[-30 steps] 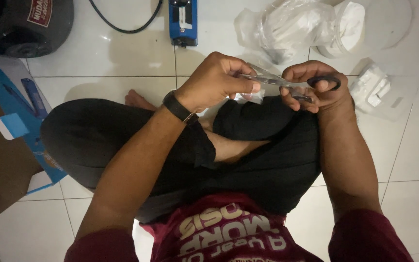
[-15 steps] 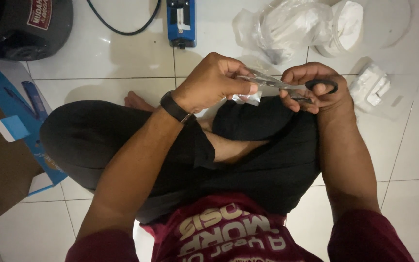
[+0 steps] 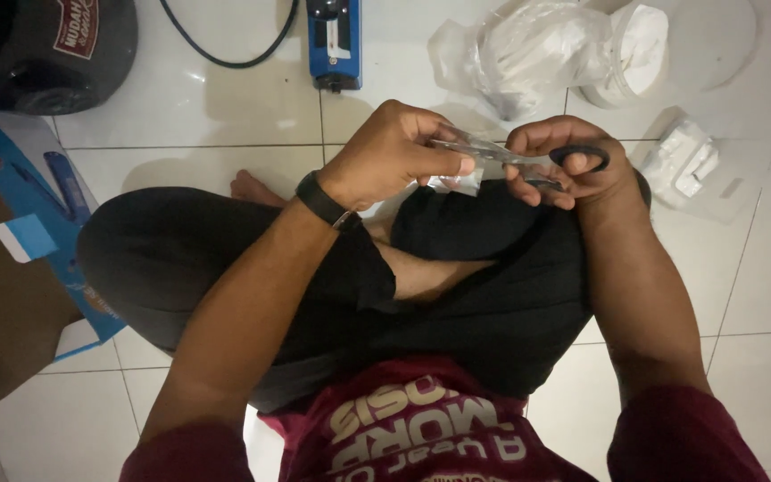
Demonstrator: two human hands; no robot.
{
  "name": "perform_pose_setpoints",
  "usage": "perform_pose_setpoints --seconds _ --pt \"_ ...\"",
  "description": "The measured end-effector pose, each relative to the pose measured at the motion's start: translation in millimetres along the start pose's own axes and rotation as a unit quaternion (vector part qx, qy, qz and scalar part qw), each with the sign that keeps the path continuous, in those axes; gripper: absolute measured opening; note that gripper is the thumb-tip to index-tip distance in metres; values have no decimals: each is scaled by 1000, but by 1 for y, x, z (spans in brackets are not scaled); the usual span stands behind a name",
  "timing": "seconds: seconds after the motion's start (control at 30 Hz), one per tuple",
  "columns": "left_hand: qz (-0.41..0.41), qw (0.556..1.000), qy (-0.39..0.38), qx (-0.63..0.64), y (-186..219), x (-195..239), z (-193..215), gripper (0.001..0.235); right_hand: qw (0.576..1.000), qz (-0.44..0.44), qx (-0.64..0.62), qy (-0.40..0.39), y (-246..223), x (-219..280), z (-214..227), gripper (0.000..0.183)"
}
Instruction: The person scoops a white powder from a container into small plastic bags using a spoon. They then seal the bags using a blue heat sealer and trim the edges with scissors.
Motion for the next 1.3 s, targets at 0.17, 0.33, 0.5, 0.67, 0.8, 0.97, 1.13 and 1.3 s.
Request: perform_pose_setpoints --seconds 0.17,0.33,0.5,0.67,0.8,0.97,1.13,1.3 --pt "8 999 26 45 -4 2 -3 21 1000 11 -19 0 3 -6 -2 64" --pt "10 998 33 48 -13 -2 -1 20 1000 19 -23 0 2 -13 -8 63" --pt "0 998 38 49 -11 -1 -5 16 1000 -7 13 7 -1 -18 -19 67" --pt "6 997 37 62 -13 0 -6 15 1000 -12 17 -2 4 -24 -15 61" --pt "-5 997 33 64 -15 -2 -6 17 1000 -4 26 7 -1 -29 -22 61" --pt "-33 995 46 83 -9 0 -10 12 1000 6 25 7 -5 -29 -25 62" --pt "-35 994 59 90 -18 -1 -11 16 999 20 29 7 3 -24 -13 63" --pt "-23 990 42 136 -47 -3 -22 13 999 19 45 20 -3 -38 -34 57"
Point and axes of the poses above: each hand's wrist, its own x-axis away from the middle knuckle, its own z-axis out of the back of the hand, y = z × x, the point moved 6 cm from there along -x, towards the middle knuckle, and after that the axes turned 8 degrees about x, right-handed, at the moved point
